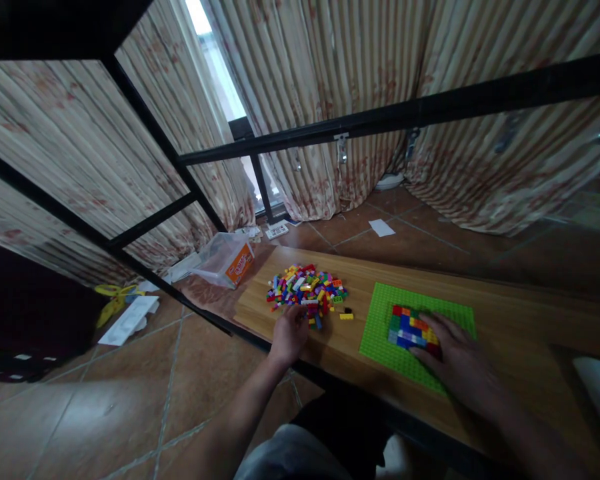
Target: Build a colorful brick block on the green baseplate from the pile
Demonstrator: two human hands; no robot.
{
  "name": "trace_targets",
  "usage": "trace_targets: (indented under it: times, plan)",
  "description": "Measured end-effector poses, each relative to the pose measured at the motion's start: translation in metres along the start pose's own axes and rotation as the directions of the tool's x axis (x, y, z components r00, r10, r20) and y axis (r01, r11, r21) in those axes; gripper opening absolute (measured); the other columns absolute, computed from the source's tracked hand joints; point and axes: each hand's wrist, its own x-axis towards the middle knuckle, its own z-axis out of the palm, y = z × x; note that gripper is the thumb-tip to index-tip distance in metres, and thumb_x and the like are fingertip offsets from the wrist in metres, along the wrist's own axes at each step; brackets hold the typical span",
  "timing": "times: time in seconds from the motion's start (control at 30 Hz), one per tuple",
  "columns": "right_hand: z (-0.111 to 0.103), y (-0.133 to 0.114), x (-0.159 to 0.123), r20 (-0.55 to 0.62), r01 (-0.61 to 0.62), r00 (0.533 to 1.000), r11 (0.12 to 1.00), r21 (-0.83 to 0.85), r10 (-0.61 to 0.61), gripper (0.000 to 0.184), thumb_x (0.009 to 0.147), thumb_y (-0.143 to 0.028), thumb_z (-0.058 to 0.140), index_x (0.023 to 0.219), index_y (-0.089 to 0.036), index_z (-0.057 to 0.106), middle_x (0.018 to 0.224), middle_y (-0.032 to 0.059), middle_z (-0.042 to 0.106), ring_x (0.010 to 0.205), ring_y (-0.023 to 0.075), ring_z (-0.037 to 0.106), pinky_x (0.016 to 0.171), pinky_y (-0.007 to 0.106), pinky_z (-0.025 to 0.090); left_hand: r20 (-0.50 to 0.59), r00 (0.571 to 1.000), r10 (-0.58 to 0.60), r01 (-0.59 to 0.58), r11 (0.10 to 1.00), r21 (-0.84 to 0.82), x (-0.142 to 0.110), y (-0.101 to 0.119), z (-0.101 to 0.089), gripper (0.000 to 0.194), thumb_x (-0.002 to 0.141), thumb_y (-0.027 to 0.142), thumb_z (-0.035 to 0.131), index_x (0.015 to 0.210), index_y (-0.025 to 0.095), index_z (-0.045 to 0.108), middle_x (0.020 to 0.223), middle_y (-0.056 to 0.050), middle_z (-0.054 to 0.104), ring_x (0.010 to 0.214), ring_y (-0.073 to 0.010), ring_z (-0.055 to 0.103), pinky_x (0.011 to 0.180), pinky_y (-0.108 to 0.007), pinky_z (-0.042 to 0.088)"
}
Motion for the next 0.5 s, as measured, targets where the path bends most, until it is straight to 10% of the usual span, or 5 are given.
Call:
trace_targets:
  times: [0.5]
  plan:
    - [-0.010,0.007,0.001,0.071,-0.005,0.997,0.999,0.043,0.002,0.055,0.088,-0.049,0.049,0.136,-0.022,0.049,0.147,0.0141,0.043,0.129,0.0343,0.050,0.105,0.051,0.045,0.013,0.980,0.199,-0.196,0.946,0.258,0.041,0.028,0.025,0.021,0.084,0.021,0.059,0.104,0.020,0.067,0.108,-0.008,0.064,0.102,-0.0199,0.059,0.094,-0.033,0.048]
